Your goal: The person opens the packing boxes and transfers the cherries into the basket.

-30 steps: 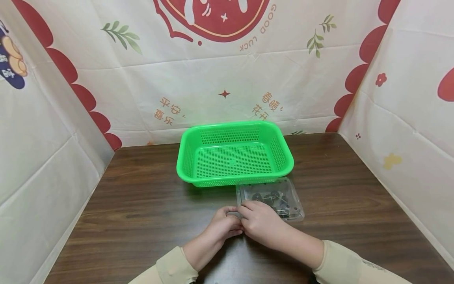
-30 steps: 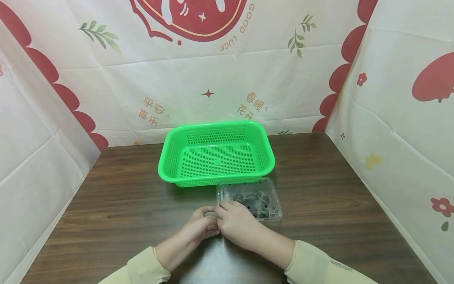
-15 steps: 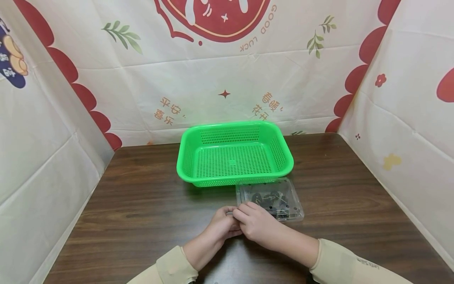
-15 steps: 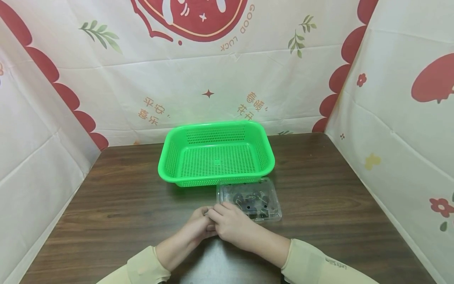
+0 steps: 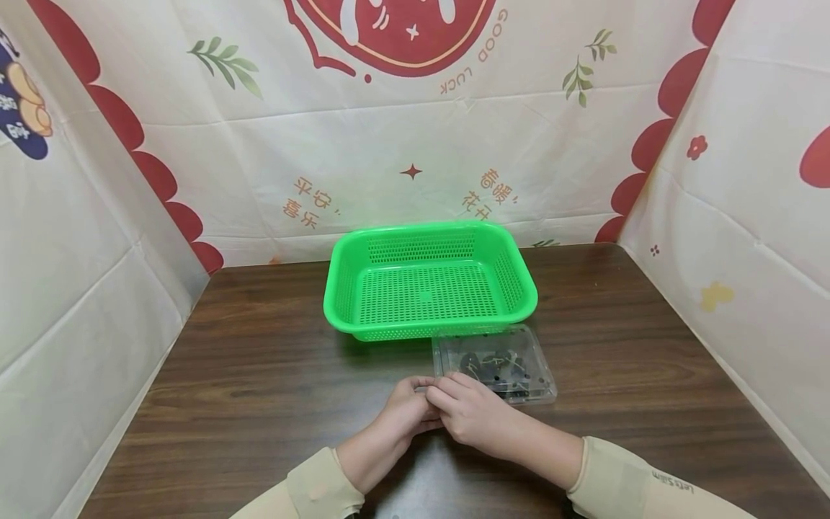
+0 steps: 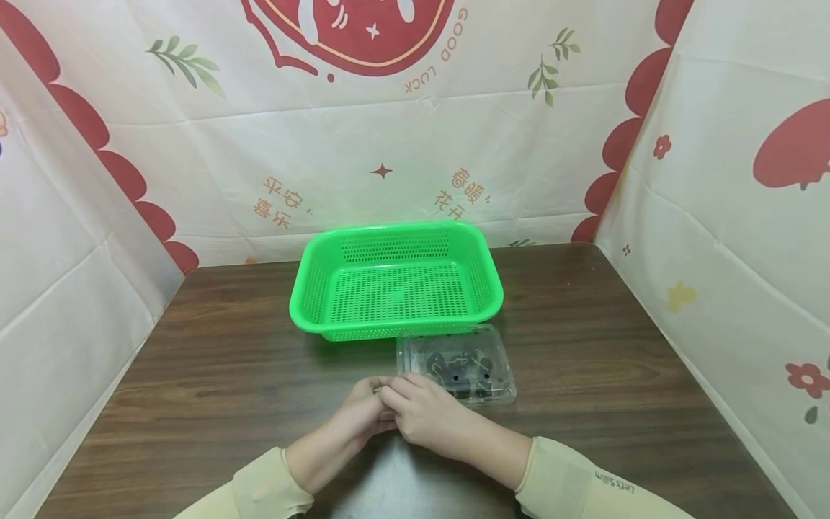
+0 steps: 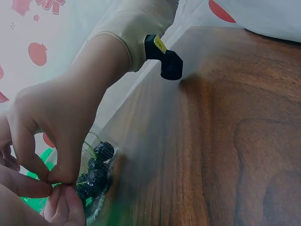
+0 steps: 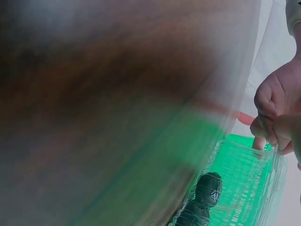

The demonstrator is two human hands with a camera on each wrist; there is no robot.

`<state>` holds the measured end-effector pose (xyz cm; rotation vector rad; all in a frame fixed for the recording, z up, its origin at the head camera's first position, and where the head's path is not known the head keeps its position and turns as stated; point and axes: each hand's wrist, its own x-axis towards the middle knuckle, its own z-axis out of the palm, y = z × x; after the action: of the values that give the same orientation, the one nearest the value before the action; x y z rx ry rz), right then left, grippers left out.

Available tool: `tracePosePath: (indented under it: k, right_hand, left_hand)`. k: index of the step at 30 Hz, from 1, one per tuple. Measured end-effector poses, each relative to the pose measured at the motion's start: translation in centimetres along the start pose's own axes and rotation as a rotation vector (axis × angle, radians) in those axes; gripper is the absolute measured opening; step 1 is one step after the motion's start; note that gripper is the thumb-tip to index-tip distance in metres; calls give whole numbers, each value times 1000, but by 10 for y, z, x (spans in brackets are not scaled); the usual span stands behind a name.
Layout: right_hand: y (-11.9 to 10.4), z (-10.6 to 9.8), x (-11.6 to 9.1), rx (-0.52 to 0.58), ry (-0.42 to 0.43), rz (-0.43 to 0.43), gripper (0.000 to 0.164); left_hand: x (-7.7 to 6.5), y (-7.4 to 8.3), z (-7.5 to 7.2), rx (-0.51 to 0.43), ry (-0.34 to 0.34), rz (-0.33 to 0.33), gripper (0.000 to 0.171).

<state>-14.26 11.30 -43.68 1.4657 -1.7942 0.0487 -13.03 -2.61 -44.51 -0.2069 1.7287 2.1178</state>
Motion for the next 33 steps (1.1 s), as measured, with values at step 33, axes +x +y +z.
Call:
tracePosePath:
  k: [33]
  right_hand:
    - [5,-29,-19,34,-99,124,29]
  left_hand:
    - [-7,2,-17,-23,-42,-43,40]
